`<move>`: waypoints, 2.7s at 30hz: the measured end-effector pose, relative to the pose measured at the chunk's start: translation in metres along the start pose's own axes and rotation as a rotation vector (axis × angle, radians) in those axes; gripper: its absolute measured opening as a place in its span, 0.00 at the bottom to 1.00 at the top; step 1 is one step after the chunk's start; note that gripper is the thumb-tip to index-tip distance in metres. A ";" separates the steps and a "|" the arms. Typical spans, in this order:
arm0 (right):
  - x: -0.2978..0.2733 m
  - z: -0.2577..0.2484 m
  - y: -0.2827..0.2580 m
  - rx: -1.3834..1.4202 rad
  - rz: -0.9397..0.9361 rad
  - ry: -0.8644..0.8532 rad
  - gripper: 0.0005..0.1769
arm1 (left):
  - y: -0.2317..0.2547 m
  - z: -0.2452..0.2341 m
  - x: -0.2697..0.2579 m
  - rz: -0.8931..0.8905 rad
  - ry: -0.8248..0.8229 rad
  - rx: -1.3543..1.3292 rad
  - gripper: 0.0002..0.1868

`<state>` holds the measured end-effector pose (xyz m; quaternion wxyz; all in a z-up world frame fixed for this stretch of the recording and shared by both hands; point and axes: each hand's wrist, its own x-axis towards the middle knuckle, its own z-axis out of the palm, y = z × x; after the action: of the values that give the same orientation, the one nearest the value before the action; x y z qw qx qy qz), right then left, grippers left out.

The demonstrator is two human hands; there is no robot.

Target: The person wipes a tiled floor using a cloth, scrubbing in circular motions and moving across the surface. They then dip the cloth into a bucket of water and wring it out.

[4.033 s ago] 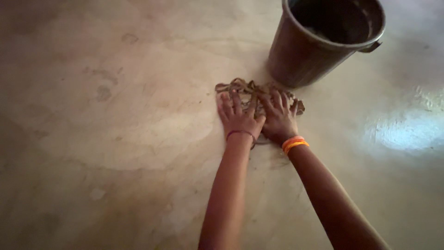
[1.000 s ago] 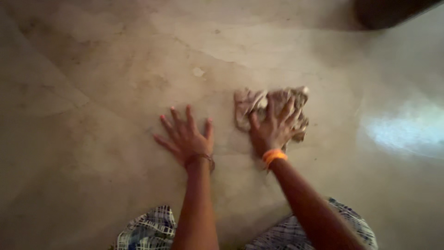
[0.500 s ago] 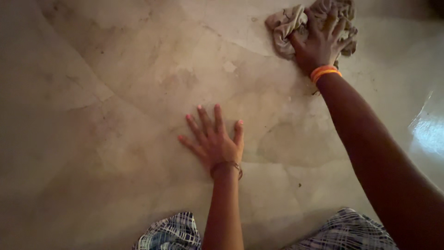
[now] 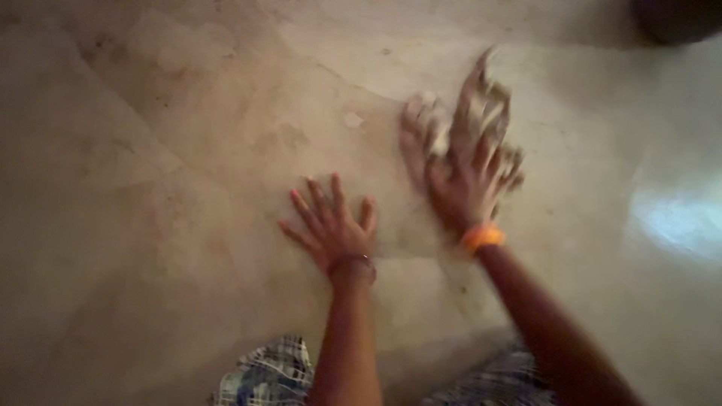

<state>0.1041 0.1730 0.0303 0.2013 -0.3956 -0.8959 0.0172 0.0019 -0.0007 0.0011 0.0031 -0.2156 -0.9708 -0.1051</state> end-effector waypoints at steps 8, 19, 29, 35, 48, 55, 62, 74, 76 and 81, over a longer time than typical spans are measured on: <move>-0.185 -0.060 -0.051 -0.107 0.147 -0.088 0.37 | 0.000 0.001 0.001 0.001 -0.009 0.029 0.40; -0.088 -0.010 -0.038 -0.054 0.169 -0.110 0.44 | -0.001 0.001 0.001 0.006 0.003 -0.001 0.40; 0.071 0.059 -0.023 0.031 0.075 -0.184 0.45 | 0.001 -0.008 0.004 0.012 -0.076 0.015 0.40; 0.159 0.089 -0.018 0.065 0.009 -0.207 0.42 | 0.000 -0.013 0.007 0.022 -0.029 -0.011 0.41; 0.162 0.084 -0.027 0.150 -0.076 -0.204 0.39 | -0.003 -0.013 0.004 0.029 0.024 -0.046 0.41; 0.045 0.037 -0.027 0.092 -0.130 -0.236 0.35 | -0.003 -0.012 0.006 0.027 0.016 -0.055 0.40; -0.062 -0.004 -0.028 0.093 -0.087 -0.284 0.34 | -0.004 -0.015 0.007 0.031 -0.060 -0.054 0.43; -0.069 -0.006 -0.033 0.032 -0.097 -0.274 0.32 | -0.002 -0.012 0.005 0.022 -0.050 -0.023 0.42; -0.068 -0.005 -0.033 0.041 -0.108 -0.259 0.33 | -0.002 -0.010 0.005 0.026 -0.043 -0.013 0.43; -0.067 -0.007 -0.029 0.017 -0.098 -0.298 0.36 | 0.000 -0.005 0.004 0.026 -0.045 -0.015 0.44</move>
<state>0.1267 0.1044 0.0189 0.0701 -0.3424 -0.9340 0.0737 -0.0021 -0.0004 0.0061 -0.0188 -0.2305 -0.9669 -0.1077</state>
